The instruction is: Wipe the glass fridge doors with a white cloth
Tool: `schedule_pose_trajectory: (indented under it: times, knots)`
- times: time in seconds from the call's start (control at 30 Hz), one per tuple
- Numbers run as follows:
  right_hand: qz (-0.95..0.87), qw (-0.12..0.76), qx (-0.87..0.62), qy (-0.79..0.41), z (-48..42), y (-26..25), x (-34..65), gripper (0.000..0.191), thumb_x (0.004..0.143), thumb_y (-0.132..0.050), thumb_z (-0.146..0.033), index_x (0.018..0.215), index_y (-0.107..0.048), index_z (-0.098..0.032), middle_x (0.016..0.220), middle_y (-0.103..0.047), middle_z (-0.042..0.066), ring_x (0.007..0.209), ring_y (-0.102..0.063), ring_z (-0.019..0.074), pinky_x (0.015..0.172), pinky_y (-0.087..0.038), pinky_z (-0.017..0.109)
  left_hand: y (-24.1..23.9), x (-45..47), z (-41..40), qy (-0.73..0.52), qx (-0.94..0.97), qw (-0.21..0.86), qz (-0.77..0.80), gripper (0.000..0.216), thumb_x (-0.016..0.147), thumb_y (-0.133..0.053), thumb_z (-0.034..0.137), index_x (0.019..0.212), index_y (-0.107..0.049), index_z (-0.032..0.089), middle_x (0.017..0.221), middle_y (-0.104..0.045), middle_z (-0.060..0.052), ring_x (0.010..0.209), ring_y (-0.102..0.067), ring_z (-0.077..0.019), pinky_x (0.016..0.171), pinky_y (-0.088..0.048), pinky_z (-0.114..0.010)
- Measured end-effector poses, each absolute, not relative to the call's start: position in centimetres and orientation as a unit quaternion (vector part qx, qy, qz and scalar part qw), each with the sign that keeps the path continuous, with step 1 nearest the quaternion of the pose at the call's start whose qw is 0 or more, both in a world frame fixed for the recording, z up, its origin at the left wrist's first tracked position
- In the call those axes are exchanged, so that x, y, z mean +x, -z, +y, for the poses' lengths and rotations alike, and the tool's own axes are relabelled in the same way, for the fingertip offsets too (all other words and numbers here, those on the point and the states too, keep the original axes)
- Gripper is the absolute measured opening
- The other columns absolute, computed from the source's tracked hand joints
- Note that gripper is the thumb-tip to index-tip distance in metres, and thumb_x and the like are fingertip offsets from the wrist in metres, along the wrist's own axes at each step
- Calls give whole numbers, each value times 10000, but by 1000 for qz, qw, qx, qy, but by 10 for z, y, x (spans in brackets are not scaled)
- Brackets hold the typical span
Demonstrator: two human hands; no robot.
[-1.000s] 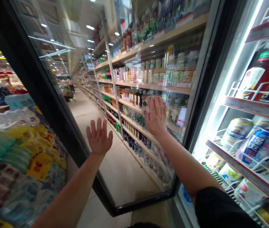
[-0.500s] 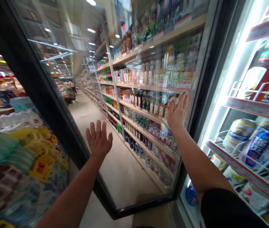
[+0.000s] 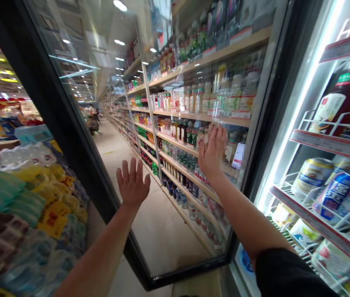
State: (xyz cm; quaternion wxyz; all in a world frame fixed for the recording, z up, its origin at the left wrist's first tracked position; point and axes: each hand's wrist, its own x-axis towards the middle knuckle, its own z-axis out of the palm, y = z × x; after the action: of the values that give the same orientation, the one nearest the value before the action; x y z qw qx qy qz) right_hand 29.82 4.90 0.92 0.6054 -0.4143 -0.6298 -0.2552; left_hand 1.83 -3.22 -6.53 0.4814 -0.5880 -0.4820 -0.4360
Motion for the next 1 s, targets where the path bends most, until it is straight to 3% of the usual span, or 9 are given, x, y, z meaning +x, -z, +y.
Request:
schedule_pose_trajectory:
  times: [0.13, 0.37, 0.47, 0.6, 0.8, 1.0]
  knots:
    - [-688, 551, -379, 282, 23, 17, 261, 708, 1028, -374, -333, 1617, -32, -142, 1653, -208, 200, 1561, -99, 336, 1214, -257, 621, 65, 19, -34, 418, -576, 512, -481, 699, 951, -552, 354, 1570, -276, 182, 1557, -387, -129, 1529, -177, -282, 1253, -161, -482]
    - [-689, 559, -369, 277, 15, -25, 230, 689, 1032, -352, -356, 1619, -58, -146, 1661, -212, 173, 1566, -94, 313, 1235, -240, 594, 67, 18, -34, 445, -585, 474, -484, 629, 968, -523, 376, 1548, -339, 215, 1551, -404, -120, 1521, -208, -280, 1251, -162, -494]
    - [-705, 548, -361, 268, 7, -10, 216, 689, 1027, -354, -331, 1621, -52, -159, 1668, -213, 150, 1570, -77, 305, 1242, -223, 603, 67, 19, -35, 452, -594, 459, -482, 630, 969, -526, 376, 1549, -339, 219, 1557, -395, -119, 1525, -193, -278, 1256, -141, -499]
    - [-772, 482, -308, 277, -7, 10, 198, 647, 1010, -400, -289, 1602, -193, -126, 1635, -317, 138, 1571, -92, 278, 1270, -202, 545, 67, 18, -35, 440, -589, 474, -485, 644, 972, -519, 385, 1558, -311, 220, 1568, -376, -117, 1526, -194, -281, 1250, -156, -501]
    - [-759, 490, -340, 261, -12, -30, 184, 584, 1033, -348, -340, 1580, -285, -146, 1657, -278, 86, 1575, -72, 251, 1285, -162, 515, 67, 18, -34, 435, -592, 475, -485, 687, 963, -541, 369, 1573, -264, 219, 1576, -357, -118, 1533, -160, -274, 1261, -125, -491]
    - [-820, 426, -247, 290, -10, 14, 197, 550, 997, -452, -268, 1538, -386, -199, 1610, -391, 49, 1559, -171, 247, 1283, -182, 491, 67, 17, -36, 443, -602, 459, -480, 697, 962, -546, 361, 1579, -251, 225, 1574, -356, -130, 1531, -158, -277, 1263, -101, -500]
